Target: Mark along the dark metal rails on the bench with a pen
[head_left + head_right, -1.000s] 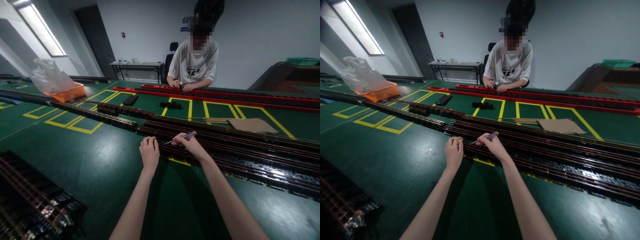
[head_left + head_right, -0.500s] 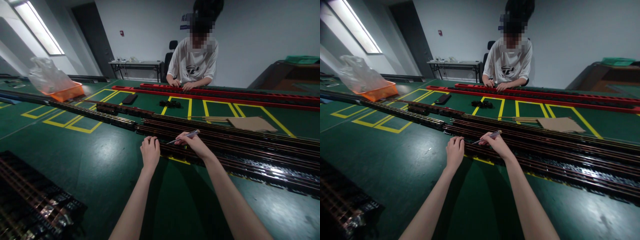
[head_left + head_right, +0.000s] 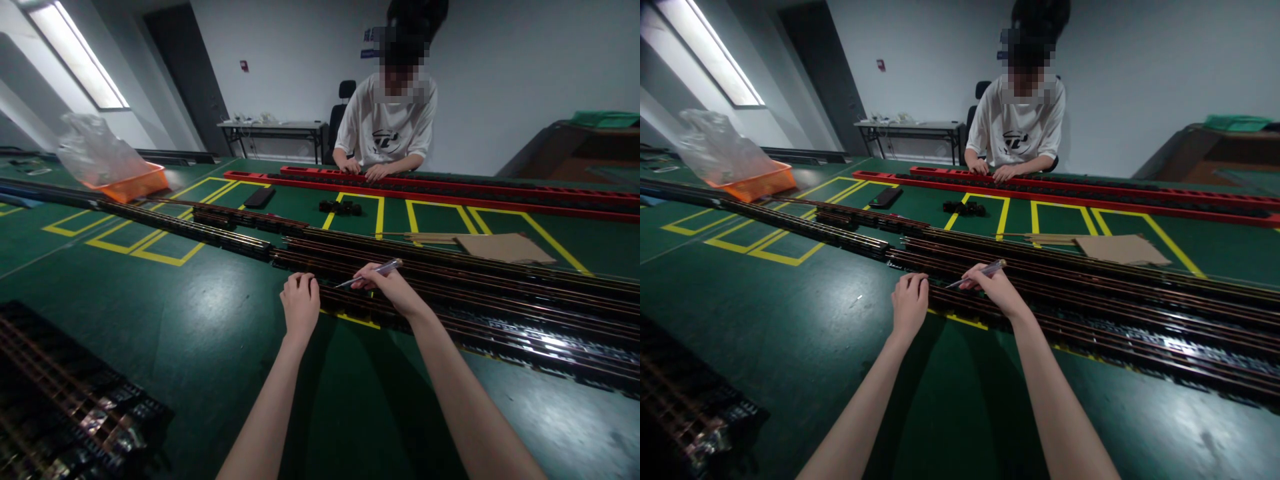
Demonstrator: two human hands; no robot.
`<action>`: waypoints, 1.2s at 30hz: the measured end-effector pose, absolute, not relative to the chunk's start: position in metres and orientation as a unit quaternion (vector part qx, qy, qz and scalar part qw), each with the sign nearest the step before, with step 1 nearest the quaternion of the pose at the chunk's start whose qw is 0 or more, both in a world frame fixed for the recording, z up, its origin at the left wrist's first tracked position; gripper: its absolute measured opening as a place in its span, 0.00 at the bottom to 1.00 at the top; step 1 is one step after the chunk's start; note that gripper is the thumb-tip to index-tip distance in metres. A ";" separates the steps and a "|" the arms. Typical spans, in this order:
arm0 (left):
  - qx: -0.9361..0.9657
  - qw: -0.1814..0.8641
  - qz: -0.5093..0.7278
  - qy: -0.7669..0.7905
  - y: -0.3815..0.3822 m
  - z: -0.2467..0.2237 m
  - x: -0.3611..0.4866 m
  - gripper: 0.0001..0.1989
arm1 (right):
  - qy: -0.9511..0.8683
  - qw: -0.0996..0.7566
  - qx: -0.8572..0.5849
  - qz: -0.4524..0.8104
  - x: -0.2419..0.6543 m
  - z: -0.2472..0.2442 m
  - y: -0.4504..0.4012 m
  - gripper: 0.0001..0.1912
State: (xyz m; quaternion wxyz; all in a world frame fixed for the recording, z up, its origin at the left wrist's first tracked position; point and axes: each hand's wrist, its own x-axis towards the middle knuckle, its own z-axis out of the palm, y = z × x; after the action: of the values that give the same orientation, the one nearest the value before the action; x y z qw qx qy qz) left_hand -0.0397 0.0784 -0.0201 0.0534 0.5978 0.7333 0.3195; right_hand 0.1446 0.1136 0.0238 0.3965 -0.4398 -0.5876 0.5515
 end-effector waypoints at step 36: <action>0.596 0.054 0.323 0.734 0.078 -0.019 -0.039 0.14 | -0.582 0.388 -0.453 0.553 0.145 0.027 0.113 0.08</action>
State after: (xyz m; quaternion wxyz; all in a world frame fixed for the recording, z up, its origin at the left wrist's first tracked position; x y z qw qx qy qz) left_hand -0.0395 0.0777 -0.0192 0.0542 0.5958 0.7335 0.3225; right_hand 0.1450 0.1131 0.0268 0.3879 -0.4534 -0.5819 0.5526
